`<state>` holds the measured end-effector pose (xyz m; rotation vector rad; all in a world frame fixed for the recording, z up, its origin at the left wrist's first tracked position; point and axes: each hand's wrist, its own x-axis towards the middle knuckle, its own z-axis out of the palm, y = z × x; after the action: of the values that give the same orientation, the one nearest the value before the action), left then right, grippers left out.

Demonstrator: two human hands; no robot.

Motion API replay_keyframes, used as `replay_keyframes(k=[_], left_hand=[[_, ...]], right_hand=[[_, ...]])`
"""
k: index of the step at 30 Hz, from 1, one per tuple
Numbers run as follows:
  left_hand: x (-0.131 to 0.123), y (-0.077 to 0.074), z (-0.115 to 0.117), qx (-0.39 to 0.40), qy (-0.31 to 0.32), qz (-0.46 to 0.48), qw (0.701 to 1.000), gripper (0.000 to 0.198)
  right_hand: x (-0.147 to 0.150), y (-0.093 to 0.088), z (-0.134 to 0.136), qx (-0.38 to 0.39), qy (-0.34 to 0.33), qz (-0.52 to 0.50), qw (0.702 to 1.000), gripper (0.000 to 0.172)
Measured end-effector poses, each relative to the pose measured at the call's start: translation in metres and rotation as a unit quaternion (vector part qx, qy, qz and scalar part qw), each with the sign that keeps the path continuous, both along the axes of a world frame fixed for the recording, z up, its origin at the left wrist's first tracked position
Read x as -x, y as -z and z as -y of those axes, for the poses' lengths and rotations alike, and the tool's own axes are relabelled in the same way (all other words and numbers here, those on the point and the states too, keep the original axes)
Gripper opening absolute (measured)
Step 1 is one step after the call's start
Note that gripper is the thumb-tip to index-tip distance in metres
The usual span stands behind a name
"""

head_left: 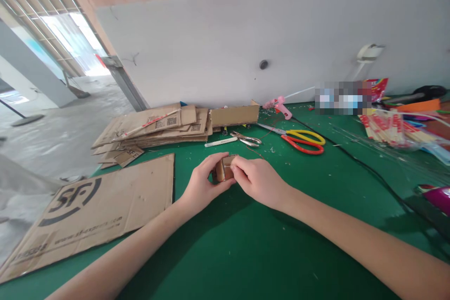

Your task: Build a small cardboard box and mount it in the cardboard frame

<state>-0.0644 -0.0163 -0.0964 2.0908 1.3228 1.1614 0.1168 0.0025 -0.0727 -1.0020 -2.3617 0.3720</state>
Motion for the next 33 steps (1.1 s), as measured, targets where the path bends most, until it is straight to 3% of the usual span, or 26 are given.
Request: replay_keyframes(k=[4,10,21,28,30,33], left_hand=[[-0.004,-0.001,0.002,-0.023,-0.017,-0.025,0.999,0.049],[-0.009,-0.002,0.004,-0.057,-0.024,-0.051,0.997,0.047],[-0.014,-0.002,0.006,-0.065,-0.036,-0.075,0.994,0.049],[-0.017,-0.002,0.008,-0.078,-0.032,-0.095,0.992,0.049],[-0.017,-0.002,0.007,-0.076,-0.029,-0.092,0.992,0.049],[-0.016,-0.004,0.004,-0.062,-0.053,-0.072,0.994,0.049]], right_hand=[[0.001,-0.01,0.006,-0.033,0.039,0.058,0.997,0.017],[0.0,-0.021,0.01,-0.055,0.021,0.109,0.992,0.02],[-0.001,-0.016,0.009,-0.05,0.017,0.136,0.989,0.017],[-0.001,-0.023,0.016,-0.035,0.021,0.19,0.981,0.018],[-0.003,-0.024,0.017,-0.019,0.03,0.176,0.984,0.019],[-0.005,-0.02,0.014,0.043,0.025,0.058,0.997,0.016]])
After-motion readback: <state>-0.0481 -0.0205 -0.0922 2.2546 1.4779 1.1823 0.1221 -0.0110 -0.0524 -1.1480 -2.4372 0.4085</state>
